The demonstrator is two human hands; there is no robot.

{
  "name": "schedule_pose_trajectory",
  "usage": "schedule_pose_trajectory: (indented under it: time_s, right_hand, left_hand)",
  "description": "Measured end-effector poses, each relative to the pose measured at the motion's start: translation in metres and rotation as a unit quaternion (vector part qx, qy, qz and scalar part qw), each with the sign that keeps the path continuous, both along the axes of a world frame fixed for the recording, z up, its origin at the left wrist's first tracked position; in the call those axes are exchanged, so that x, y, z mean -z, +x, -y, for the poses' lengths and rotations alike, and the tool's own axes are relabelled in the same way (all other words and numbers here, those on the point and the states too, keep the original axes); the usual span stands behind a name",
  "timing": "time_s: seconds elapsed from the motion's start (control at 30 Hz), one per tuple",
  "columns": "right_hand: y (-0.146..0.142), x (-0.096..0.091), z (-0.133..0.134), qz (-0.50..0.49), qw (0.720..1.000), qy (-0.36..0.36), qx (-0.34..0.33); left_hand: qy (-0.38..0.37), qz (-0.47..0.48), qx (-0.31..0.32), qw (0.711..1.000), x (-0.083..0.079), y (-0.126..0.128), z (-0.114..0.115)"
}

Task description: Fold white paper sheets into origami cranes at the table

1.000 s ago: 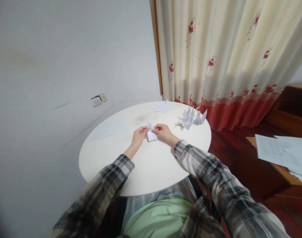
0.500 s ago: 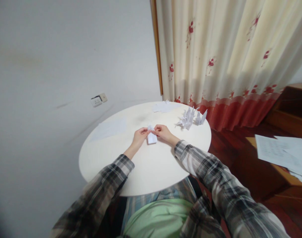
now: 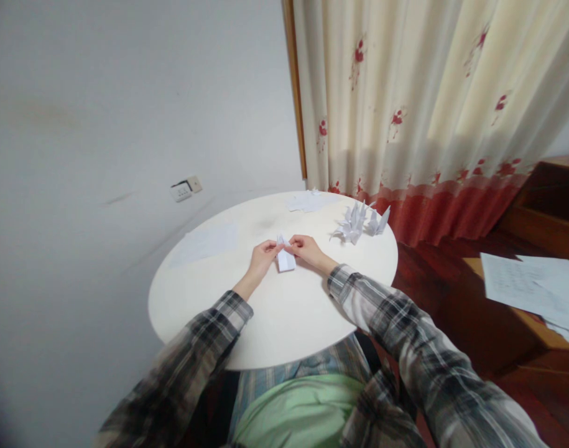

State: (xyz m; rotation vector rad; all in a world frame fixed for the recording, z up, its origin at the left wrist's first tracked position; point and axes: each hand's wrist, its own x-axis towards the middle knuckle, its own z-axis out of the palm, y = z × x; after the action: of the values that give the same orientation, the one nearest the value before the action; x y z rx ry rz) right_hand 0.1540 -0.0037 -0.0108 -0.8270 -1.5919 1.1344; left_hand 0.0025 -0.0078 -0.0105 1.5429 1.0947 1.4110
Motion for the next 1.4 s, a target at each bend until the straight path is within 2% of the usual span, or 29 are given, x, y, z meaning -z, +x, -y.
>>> schedule_pose_trajectory:
  time_s: [0.13, 0.43, 0.7, 1.07, 1.4]
  right_hand:
    - [0.001, -0.001, 0.0, 0.018, 1.0, 0.01, 0.0]
    - [0.004, -0.002, -0.005, -0.038, 0.999, -0.025, 0.005]
    - [0.002, -0.003, -0.003, -0.056, 0.998, -0.042, 0.0]
    - [0.004, -0.003, 0.0, -0.035, 0.997, -0.051, -0.043]
    - [0.002, 0.001, 0.0, -0.012, 1.0, 0.0, -0.008]
  left_hand:
    - [0.009, -0.007, -0.014, 1.0, -0.002, 0.0, 0.002]
    - [-0.031, 0.062, 0.06, 0.996, -0.002, 0.003, 0.001]
    - [-0.054, 0.089, 0.079, 0.991, -0.001, 0.001, 0.0]
    - [-0.067, 0.065, 0.079, 0.992, -0.001, 0.001, 0.001]
    - [-0.07, 0.022, 0.088, 0.993, -0.009, 0.002, 0.012]
